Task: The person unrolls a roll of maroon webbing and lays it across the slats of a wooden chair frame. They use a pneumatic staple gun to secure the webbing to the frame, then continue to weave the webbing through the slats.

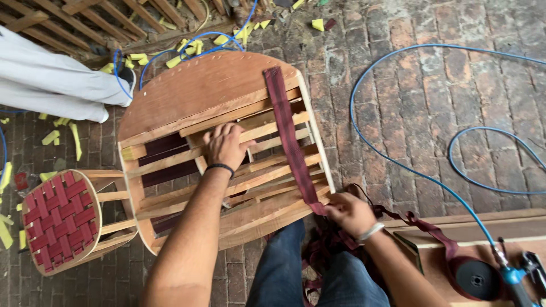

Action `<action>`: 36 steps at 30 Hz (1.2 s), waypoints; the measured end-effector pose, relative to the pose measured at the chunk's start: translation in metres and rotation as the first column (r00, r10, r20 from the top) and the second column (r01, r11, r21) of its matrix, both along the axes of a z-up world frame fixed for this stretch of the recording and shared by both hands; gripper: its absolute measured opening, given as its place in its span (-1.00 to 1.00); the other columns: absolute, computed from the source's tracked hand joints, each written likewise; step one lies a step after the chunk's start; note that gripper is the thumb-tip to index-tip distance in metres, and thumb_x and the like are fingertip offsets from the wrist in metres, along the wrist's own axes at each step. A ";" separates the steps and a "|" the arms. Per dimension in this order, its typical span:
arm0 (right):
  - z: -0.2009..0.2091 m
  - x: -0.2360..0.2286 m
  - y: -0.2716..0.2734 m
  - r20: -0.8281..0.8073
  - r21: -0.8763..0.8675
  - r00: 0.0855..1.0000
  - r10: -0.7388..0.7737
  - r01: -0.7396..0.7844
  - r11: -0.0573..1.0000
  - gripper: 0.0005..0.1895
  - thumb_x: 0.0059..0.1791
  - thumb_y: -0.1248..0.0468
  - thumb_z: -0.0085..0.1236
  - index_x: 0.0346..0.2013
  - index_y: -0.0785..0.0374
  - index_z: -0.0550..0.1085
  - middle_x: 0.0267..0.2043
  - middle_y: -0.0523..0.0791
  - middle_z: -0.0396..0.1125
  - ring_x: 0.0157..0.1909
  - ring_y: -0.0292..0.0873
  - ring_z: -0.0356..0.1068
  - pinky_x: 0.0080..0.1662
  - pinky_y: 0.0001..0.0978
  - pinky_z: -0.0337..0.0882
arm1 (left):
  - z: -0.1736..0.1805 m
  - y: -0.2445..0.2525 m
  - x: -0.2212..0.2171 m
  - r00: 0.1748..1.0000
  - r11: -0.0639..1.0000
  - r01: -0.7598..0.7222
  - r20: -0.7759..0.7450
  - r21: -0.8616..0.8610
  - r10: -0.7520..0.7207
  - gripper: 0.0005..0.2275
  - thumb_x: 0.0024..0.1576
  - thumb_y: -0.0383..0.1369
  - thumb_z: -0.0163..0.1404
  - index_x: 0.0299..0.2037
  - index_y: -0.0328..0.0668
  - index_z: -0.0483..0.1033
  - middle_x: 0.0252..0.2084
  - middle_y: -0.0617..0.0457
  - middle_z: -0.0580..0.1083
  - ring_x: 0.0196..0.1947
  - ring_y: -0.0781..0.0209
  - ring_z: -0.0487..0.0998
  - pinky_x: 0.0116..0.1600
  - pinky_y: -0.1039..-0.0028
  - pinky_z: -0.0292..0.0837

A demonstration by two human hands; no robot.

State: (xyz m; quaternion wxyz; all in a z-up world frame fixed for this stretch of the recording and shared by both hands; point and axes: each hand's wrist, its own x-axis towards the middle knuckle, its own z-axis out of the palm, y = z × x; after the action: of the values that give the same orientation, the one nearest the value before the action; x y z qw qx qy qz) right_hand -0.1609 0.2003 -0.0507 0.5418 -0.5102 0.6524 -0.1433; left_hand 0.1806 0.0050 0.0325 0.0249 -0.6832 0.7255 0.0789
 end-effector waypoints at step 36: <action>0.036 0.175 -0.252 0.250 -0.063 0.942 -0.225 0.248 0.967 -0.33 -0.11 0.19 0.35 0.21 0.23 0.26 0.04 -0.01 0.47 -0.07 -0.17 0.52 -0.09 -0.35 0.59 | -0.038 -0.049 0.016 0.976 0.934 -0.198 -0.031 0.297 0.216 -0.46 0.34 0.15 -0.40 -0.18 -0.07 0.54 -0.25 -0.03 0.64 -0.30 0.01 0.67 -0.09 0.12 0.56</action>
State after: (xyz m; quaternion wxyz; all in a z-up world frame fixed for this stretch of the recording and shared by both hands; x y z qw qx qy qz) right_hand 0.0143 -0.0520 -0.0148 0.5712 -0.4318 0.6310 -0.2985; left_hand 0.1966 -0.0441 -0.0055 0.0940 -0.7418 0.6303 0.2089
